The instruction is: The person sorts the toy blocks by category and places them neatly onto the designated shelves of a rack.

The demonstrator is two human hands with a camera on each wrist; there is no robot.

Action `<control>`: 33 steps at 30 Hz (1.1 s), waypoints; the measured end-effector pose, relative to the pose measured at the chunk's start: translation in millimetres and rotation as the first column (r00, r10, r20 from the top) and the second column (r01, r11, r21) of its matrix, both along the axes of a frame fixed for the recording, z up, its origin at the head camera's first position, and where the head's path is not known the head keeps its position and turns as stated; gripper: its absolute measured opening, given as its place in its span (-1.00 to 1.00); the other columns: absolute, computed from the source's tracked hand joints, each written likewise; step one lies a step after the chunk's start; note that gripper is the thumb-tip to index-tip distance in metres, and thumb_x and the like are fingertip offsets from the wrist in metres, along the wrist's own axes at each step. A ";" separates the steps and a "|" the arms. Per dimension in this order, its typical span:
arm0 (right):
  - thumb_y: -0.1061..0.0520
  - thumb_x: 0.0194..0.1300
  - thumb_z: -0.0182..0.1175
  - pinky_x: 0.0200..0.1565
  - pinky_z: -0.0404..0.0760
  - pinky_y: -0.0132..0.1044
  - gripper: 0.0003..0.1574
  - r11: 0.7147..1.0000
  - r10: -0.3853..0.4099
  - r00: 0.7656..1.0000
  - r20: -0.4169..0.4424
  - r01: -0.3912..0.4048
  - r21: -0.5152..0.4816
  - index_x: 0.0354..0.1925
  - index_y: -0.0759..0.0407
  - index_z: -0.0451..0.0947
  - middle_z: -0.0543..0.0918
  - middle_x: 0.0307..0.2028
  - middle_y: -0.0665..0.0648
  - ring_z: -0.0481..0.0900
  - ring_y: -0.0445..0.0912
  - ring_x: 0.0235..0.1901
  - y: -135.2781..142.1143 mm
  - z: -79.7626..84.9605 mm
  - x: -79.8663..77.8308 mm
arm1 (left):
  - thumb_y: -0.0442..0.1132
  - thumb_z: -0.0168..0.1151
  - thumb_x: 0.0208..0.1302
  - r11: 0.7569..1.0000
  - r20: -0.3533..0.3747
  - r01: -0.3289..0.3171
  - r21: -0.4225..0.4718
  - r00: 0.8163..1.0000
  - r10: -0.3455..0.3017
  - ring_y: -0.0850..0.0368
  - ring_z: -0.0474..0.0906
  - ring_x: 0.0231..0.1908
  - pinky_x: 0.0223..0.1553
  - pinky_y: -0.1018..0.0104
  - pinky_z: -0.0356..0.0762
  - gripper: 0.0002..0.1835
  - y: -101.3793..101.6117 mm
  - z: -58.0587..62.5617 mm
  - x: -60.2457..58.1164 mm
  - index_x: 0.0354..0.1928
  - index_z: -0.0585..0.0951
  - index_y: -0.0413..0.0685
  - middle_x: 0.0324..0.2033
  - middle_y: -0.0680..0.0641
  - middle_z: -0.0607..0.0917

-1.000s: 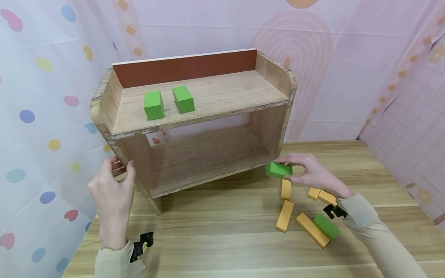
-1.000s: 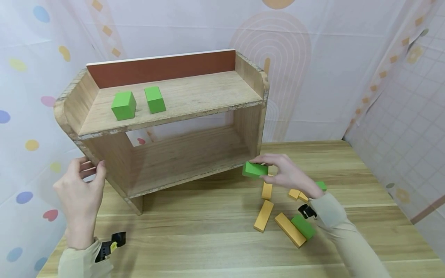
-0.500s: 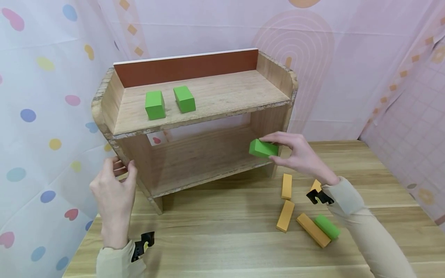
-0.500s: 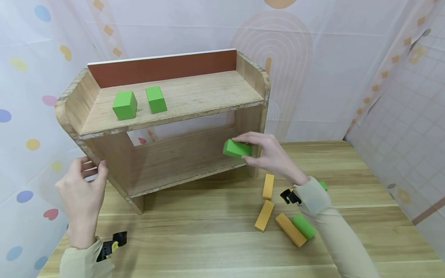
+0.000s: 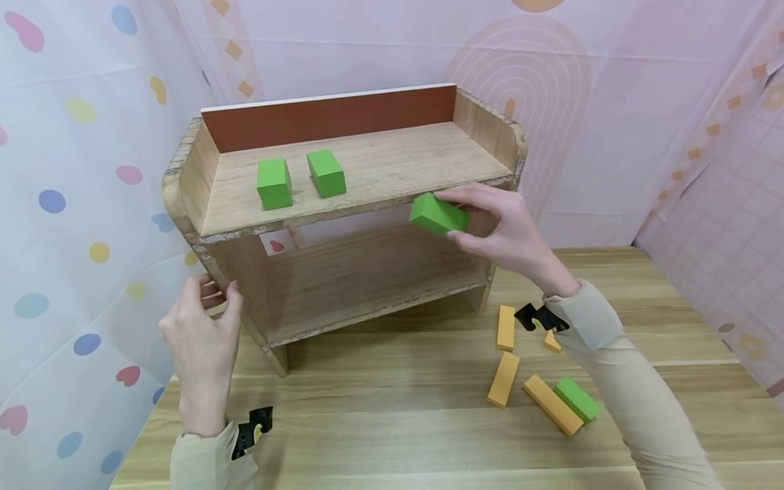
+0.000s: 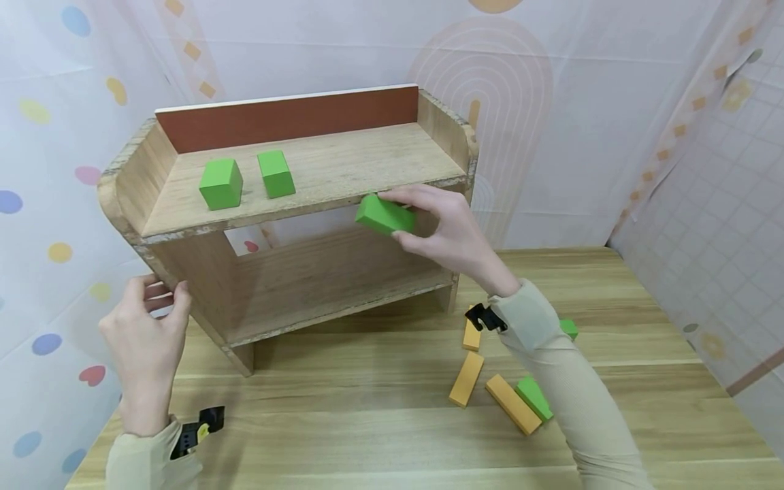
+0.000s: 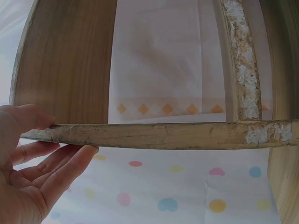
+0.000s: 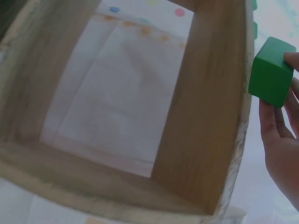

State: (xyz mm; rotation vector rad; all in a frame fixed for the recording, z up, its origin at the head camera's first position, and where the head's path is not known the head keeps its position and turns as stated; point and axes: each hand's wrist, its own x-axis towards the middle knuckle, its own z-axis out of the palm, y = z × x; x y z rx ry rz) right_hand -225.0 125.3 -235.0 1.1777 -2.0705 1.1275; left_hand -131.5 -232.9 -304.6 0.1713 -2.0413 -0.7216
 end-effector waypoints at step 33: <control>0.18 0.24 0.23 -0.12 0.67 -0.27 -0.68 0.978 -0.209 0.978 0.001 0.209 -0.022 -0.06 0.31 0.61 0.62 0.06 0.25 0.62 0.00 -0.01 -73.7 29.1 -14.8 | -0.28 0.14 0.25 1.000 -0.002 -0.011 -0.014 1.000 0.011 -0.27 0.69 -0.40 -0.33 0.88 0.09 -0.74 1.2 0.0 0.0 -0.24 0.55 -0.44 -0.36 -0.38 0.71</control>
